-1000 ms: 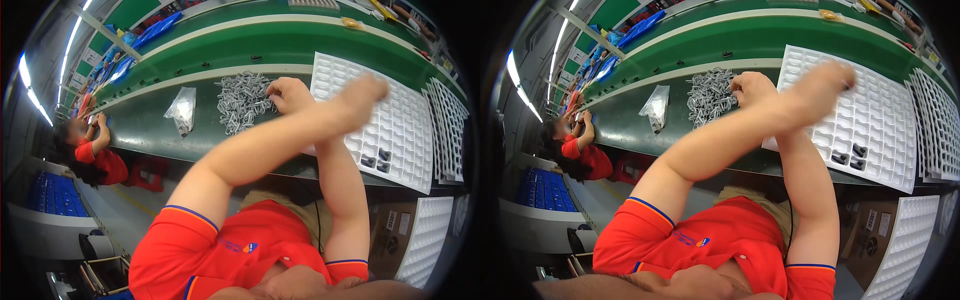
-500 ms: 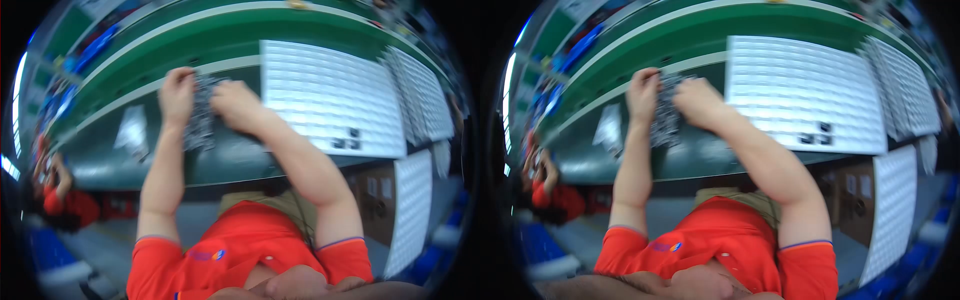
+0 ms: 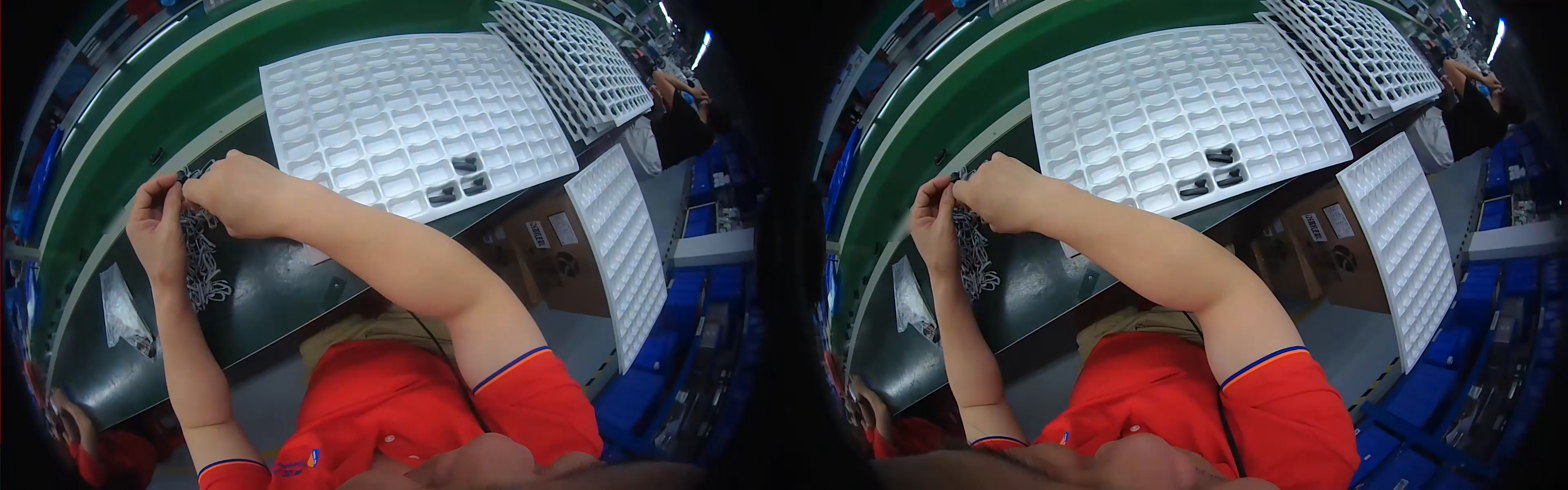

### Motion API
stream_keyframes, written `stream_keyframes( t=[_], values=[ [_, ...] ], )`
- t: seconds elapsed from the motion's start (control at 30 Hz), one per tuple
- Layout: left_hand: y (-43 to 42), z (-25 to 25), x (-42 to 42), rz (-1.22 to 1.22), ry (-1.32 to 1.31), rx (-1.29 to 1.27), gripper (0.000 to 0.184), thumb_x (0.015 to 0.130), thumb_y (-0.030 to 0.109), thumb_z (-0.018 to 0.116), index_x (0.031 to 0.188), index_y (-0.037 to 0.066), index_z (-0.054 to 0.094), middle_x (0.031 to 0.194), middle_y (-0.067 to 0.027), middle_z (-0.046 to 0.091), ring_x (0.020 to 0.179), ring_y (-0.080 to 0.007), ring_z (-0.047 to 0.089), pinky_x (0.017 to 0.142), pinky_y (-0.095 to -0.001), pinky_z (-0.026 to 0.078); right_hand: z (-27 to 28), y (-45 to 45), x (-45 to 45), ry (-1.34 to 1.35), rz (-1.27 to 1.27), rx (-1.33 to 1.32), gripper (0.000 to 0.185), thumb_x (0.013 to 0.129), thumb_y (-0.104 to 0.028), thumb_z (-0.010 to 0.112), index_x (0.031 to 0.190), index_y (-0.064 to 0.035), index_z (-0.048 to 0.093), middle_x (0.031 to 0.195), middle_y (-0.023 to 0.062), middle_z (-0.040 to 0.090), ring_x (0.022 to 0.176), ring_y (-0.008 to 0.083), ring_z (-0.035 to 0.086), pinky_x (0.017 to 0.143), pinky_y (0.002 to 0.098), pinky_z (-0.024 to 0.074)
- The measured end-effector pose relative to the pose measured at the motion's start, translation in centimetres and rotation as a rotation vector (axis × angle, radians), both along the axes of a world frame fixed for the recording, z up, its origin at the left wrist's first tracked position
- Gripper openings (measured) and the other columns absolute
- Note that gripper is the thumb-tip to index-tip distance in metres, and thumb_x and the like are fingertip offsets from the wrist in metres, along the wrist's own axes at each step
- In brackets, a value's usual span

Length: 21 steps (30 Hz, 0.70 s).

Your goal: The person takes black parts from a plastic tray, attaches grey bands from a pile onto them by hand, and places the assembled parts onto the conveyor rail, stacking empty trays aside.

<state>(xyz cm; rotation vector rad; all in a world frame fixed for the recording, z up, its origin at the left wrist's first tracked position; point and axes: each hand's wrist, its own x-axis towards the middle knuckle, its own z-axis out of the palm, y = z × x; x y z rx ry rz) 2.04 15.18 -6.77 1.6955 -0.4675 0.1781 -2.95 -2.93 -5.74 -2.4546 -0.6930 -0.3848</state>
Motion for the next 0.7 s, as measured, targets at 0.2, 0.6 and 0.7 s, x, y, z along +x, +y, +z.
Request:
stream_keyframes(
  t=[0.2,0.6,0.7],
  values=[
    [-0.4,0.1,-0.4,-0.048,0.005,0.024,0.015,0.094,-0.001,0.063,0.108,-0.004,0.066,0.097,-0.0044,0.067,0.083,-0.009,0.062,0.078,-0.0223,0.051,-0.2,-0.7,0.4,-0.28,-0.067,0.005,0.004,0.078,-0.011,0.069,0.078,-0.0074,0.072,0.084,0.0142,0.07,0.087,0.032,0.067,0.077,0.044,0.0515],
    [-1.4,0.0,-1.7,-0.171,0.288,-0.222,0.028,0.093,-0.003,0.063,0.12,-0.008,0.063,0.107,-0.0118,0.069,0.094,-0.0154,0.067,0.087,-0.0272,0.054,0.1,0.1,0.7,-0.003,-0.144,0.835,0.008,0.078,-0.004,0.071,0.08,0.0031,0.068,0.075,0.0181,0.069,0.067,0.026,0.07,0.063,0.0325,0.0547],
    [-1.6,0.3,-1.8,-0.191,0.291,-0.248,0.03,0.093,-0.004,0.062,0.122,-0.008,0.061,0.108,-0.0127,0.068,0.095,-0.0165,0.067,0.089,-0.0283,0.054,-0.2,-0.1,0.8,0.033,-0.164,0.831,0.009,0.077,-0.004,0.072,0.08,0.0036,0.068,0.074,0.0182,0.069,0.067,0.0252,0.07,0.063,0.0329,0.0548]
  ],
)
